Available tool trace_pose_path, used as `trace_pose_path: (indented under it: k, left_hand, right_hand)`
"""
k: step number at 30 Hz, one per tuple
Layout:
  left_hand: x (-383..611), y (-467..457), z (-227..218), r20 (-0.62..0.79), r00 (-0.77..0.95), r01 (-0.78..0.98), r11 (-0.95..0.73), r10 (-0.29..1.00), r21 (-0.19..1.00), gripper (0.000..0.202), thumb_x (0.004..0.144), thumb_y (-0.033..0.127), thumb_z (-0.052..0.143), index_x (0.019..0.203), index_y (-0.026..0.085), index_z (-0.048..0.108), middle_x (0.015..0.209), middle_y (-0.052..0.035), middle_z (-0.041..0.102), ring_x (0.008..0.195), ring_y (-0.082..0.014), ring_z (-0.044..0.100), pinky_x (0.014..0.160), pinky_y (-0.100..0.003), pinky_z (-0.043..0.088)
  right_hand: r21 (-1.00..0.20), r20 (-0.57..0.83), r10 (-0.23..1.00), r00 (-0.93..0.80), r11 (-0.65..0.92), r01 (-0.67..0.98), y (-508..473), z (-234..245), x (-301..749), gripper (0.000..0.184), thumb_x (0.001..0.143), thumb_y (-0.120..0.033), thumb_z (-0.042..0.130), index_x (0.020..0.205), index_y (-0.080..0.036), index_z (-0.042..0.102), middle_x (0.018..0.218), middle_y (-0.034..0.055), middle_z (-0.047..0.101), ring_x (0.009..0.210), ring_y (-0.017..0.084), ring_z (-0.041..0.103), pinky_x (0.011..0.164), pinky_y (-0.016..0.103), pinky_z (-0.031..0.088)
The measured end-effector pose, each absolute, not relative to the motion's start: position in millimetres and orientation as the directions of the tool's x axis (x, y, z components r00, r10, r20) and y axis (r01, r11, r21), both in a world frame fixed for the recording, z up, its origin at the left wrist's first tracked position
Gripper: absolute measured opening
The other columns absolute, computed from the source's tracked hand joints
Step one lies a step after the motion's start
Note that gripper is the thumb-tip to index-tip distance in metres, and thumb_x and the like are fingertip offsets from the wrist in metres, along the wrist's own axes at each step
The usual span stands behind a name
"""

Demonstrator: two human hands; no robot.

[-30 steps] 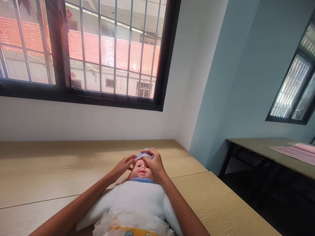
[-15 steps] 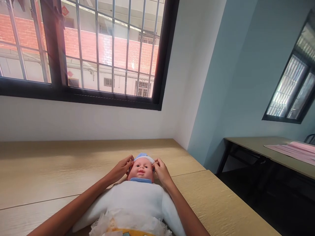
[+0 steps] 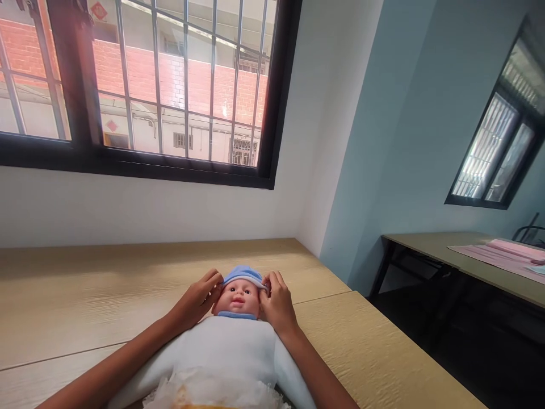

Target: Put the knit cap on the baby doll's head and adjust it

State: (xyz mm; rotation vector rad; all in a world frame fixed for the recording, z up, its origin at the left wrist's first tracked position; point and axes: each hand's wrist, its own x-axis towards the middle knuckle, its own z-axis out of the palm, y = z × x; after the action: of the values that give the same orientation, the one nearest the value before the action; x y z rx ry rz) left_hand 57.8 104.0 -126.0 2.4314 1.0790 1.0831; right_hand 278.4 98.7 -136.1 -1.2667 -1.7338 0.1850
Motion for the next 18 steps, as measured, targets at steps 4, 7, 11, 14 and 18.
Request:
trace_pose_path:
  k: [4, 7, 11, 14, 18]
  left_hand:
    - [57.0, 100.5, -124.4, 0.536, 0.456, 0.548, -0.699, 0.71, 0.46, 0.016, 0.088, 0.023, 0.027, 0.076, 0.021, 0.036, 0.08, 0.001, 0.043, 0.051, -0.0102, 0.04, 0.053, -0.024, 0.031]
    - [57.1, 98.9, -123.6, 0.532, 0.445, 0.566, -0.687, 0.72, 0.457, 0.017, 0.089, 0.024, 0.027, 0.076, 0.022, 0.038, 0.082, 0.0004, 0.045, 0.05, -0.0099, 0.042, 0.052, -0.024, 0.032]
    - [56.5, 99.3, -126.2, 0.508, 0.426, 0.561, -0.659, 0.749, 0.501, 0.016, 0.089, 0.028, 0.029, 0.079, 0.022, 0.04, 0.085, -0.0012, 0.047, 0.054, -0.011, 0.047, 0.053, -0.024, 0.035]
    - [55.8, 99.8, -129.5, 0.49, 0.418, 0.526, -0.644, 0.764, 0.556, 0.014, 0.088, 0.028, 0.031, 0.08, 0.022, 0.041, 0.087, -0.0016, 0.048, 0.057, -0.0118, 0.05, 0.055, -0.024, 0.038]
    - [55.4, 99.1, -131.1, 0.409, 0.386, 0.441, -0.554, 0.827, 0.706, 0.016, 0.089, 0.035, 0.035, 0.08, 0.022, 0.041, 0.085, -0.0002, 0.049, 0.061, -0.012, 0.051, 0.057, -0.024, 0.041]
  right_hand:
    - [-0.61, 0.524, 0.851, -0.038, 0.406, 0.681, 101.5, -139.2, 284.1, 0.009, 0.067, -0.013, 0.043, 0.072, -0.02, 0.042, 0.074, 0.0002, 0.049, 0.067, 0.015, 0.045, 0.062, 0.026, 0.036]
    - [-0.705, 0.431, 0.902, 0.006, 0.333, 0.627, 107.6, -144.5, 286.4, 0.01, 0.065, -0.014, 0.048, 0.071, -0.021, 0.043, 0.072, -0.0007, 0.049, 0.067, 0.015, 0.045, 0.062, 0.026, 0.035]
    - [-0.83, 0.303, 0.948, 0.097, 0.213, 0.516, 117.7, -159.8, 287.8, 0.01, 0.063, -0.019, 0.054, 0.071, -0.02, 0.048, 0.077, 0.0019, 0.055, 0.069, 0.016, 0.049, 0.065, 0.027, 0.037]
    - [-0.875, 0.227, 0.971, 0.08, 0.167, 0.454, 121.9, -171.5, 287.7, 0.011, 0.064, -0.025, 0.055, 0.072, -0.019, 0.053, 0.075, 0.0032, 0.059, 0.067, 0.017, 0.052, 0.061, 0.027, 0.039]
    - [-0.927, 0.153, 0.988, 0.004, 0.143, 0.346, 121.5, -177.0, 287.6, 0.016, 0.057, -0.025, 0.06, 0.069, -0.016, 0.054, 0.065, 0.0001, 0.06, 0.065, 0.016, 0.054, 0.06, 0.026, 0.041]
